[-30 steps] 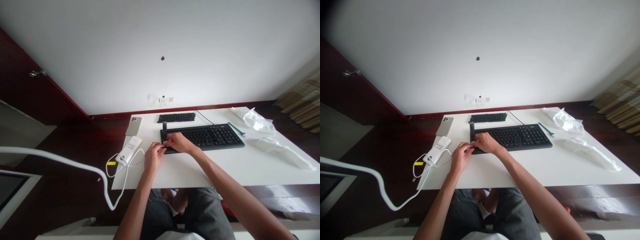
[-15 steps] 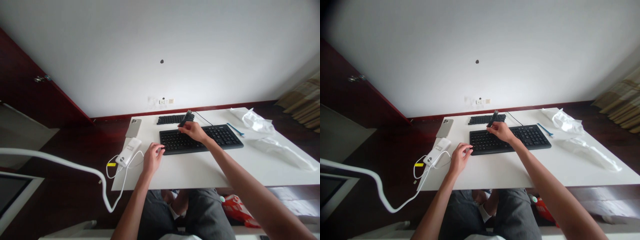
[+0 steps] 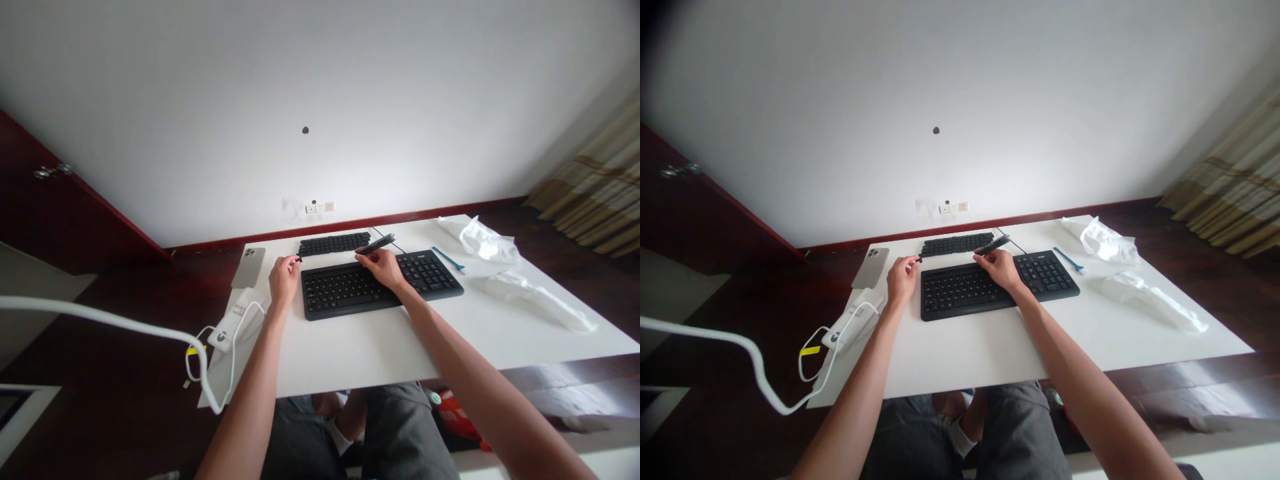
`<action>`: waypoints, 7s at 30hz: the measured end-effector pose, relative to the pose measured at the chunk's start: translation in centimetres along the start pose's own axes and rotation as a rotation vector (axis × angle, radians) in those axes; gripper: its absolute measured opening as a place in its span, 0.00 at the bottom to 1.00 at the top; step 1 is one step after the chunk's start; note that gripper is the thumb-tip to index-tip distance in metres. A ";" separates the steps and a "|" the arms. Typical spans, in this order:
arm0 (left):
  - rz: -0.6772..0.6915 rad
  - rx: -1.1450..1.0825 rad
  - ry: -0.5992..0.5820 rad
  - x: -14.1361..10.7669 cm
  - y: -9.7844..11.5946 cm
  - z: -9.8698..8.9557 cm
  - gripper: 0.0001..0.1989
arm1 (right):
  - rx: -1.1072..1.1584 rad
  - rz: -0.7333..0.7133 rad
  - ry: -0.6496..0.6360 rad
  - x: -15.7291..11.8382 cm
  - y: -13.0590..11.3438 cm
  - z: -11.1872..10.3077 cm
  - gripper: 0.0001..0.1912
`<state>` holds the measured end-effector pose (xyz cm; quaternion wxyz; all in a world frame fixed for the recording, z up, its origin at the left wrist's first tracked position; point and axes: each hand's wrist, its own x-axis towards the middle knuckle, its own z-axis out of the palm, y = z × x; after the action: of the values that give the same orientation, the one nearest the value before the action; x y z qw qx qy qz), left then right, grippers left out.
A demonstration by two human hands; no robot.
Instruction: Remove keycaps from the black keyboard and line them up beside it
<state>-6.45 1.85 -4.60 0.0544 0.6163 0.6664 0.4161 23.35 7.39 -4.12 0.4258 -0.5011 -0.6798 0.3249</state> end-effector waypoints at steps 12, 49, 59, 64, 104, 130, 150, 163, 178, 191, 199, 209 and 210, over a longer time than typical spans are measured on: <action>0.023 0.279 -0.148 0.4 -2.1 0.7 0.13 | 0.100 0.024 0.035 0.6 1.4 0.0 0.26; 0.018 0.244 -0.133 2.1 -0.9 2.0 0.07 | 0.096 0.041 0.074 0.6 0.6 -0.5 0.24; -0.015 0.250 -0.137 2.3 -0.9 2.2 0.06 | 0.101 0.057 0.072 0.5 0.2 -0.6 0.26; -0.020 0.249 -0.142 2.4 -0.8 2.2 0.06 | 0.103 0.063 0.070 0.5 0.2 -0.6 0.24; 0.103 -0.041 -0.103 0.0 2.2 -0.1 0.09 | 0.134 -0.012 -0.004 0.2 -0.3 -0.2 0.20; 0.168 0.016 -0.364 -10.0 3.9 -3.0 0.20 | 0.280 -0.052 -0.613 -3.7 -4.6 3.9 0.20; 0.231 0.300 -0.314 -14.5 5.7 -3.3 0.18 | 0.066 -0.165 -0.690 -4.5 -6.9 3.7 0.20; 0.136 0.248 -0.288 -14.9 5.8 -3.1 0.20 | 0.061 -0.230 -0.562 -4.8 -7.0 4.9 0.22; 0.142 0.263 -0.289 -14.7 6.1 -3.2 0.21 | 0.122 -0.172 -0.586 -5.0 -6.9 5.3 0.20; 0.149 0.250 -0.301 -14.8 6.1 -3.2 0.21 | 0.129 -0.177 -0.649 -4.9 -6.5 5.2 0.22; 0.154 0.229 -0.328 -14.7 5.8 -3.3 0.22 | 0.070 -0.277 -0.717 -4.8 -7.9 4.2 0.18; 0.156 0.274 -0.296 -14.7 5.9 -3.1 0.23 | 0.057 -0.289 -0.757 -4.8 -8.6 4.0 0.20; 0.156 0.275 -0.292 -14.7 5.9 -3.1 0.23 | 0.051 -0.292 -0.745 -4.8 -8.7 4.2 0.19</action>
<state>-0.27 -13.03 -5.38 0.0336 0.7212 0.6523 0.2307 16.74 0.25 0.41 0.2043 -0.2363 -0.8434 0.4372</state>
